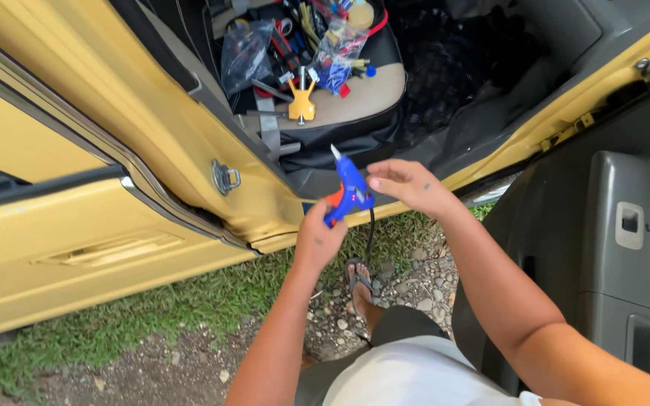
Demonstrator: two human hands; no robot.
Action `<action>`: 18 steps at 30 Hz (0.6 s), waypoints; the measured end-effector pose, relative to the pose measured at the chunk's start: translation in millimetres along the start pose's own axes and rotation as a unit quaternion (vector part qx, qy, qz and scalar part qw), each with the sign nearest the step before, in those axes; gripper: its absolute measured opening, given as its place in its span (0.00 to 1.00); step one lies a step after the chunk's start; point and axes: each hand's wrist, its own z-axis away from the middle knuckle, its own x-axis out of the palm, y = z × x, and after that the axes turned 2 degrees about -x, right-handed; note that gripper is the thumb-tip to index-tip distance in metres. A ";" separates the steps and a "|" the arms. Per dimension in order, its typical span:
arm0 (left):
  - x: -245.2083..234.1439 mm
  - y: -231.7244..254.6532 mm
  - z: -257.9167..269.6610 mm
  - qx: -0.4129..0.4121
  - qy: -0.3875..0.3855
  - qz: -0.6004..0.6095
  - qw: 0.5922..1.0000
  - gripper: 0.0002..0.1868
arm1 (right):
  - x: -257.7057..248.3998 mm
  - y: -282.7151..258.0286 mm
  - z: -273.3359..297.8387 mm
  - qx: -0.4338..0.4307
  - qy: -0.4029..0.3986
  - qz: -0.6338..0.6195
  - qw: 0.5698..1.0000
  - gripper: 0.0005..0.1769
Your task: Repairing a dent on a yellow car door using a glue gun and a dent puller tool.
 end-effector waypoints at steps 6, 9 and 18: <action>16.1 14.3 -24.4 0.001 0.047 0.010 0.999 0.14 | 2.1 -11.7 -9.7 -0.032 -0.052 -0.042 0.997 0.30; 34.2 11.4 -36.3 -0.012 0.065 0.032 0.997 0.12 | -3.1 -4.7 -20.1 -0.051 -0.043 -0.061 0.996 0.29; 65.2 35.6 -68.7 -0.042 0.052 0.038 0.997 0.14 | -39.7 17.0 -64.4 0.026 0.025 -0.139 0.990 0.18</action>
